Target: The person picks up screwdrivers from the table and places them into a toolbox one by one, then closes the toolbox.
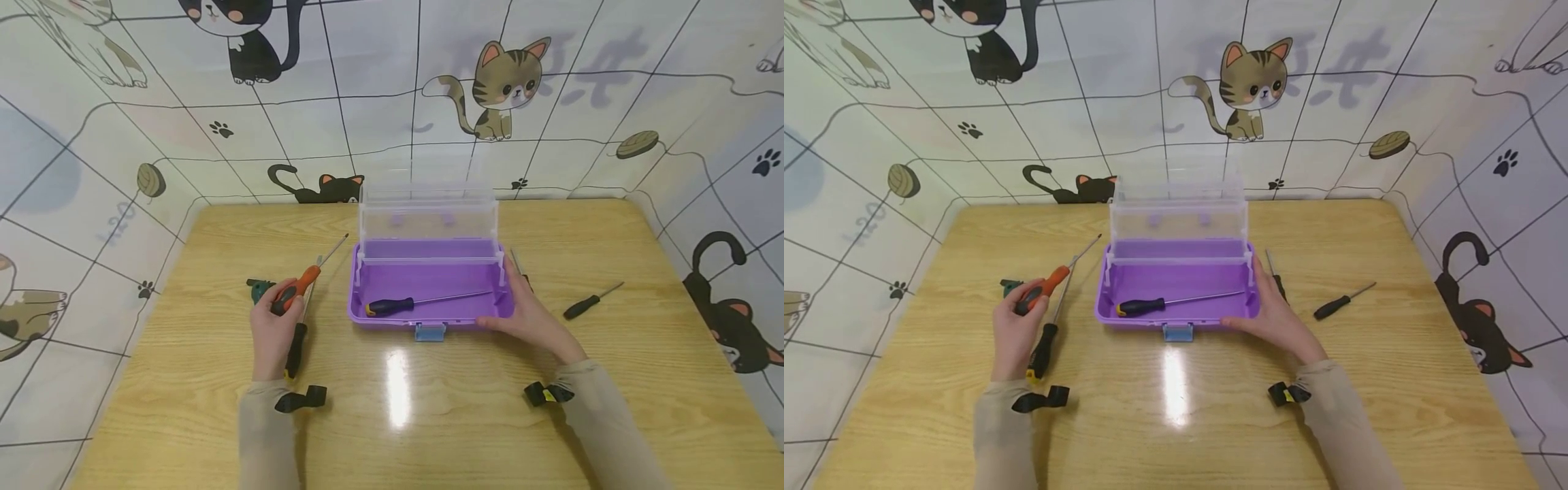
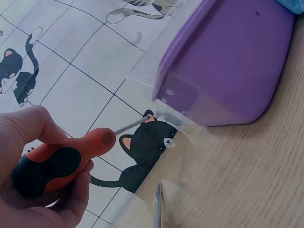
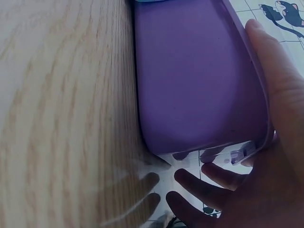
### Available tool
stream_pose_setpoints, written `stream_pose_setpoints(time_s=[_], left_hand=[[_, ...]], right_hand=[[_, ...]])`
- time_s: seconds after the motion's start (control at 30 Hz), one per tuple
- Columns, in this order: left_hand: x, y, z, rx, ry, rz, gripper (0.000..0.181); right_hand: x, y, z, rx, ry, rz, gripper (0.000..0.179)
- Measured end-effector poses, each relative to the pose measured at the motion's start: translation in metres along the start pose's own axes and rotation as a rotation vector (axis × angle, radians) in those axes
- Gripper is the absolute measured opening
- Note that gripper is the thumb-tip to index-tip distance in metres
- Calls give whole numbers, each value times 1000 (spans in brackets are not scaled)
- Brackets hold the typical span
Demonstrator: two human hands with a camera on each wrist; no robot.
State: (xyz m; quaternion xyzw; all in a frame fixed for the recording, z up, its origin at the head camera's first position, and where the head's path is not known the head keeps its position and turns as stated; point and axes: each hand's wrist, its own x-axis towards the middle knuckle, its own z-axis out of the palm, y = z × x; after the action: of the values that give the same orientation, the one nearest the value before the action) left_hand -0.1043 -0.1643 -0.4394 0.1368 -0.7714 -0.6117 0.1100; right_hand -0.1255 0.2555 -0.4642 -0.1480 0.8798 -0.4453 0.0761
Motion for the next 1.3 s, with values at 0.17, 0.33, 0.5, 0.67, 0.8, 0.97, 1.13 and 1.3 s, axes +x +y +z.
stream_pose_setpoints(time_s=[0.17,0.33,0.5,0.67,0.8,0.97,1.13,1.3], left_hand=[[-3,5,-7,-25,-25,-21,38],[-6,2,-15,-31,-23,0,36],[-11,3,-20,-25,-27,7,35],[-19,8,-24,-17,-50,16,34],[-24,12,-27,-4,-88,41,34],[-27,16,-30,-16,-151,65,35],[-28,16,-34,-10,-161,80,35],[-29,16,-42,-15,-127,89,34]], right_hand=[[0,0,0,26,2,-17,128],[1,-5,0,17,0,-26,127],[-3,-12,-2,-143,-51,115,122],[-4,-13,-4,-200,-64,160,121],[-4,-12,-4,-194,-58,159,120],[-6,-10,-3,-188,-48,158,120],[-7,-9,-3,-191,-47,161,120],[-7,-8,-3,-192,-49,163,120]])
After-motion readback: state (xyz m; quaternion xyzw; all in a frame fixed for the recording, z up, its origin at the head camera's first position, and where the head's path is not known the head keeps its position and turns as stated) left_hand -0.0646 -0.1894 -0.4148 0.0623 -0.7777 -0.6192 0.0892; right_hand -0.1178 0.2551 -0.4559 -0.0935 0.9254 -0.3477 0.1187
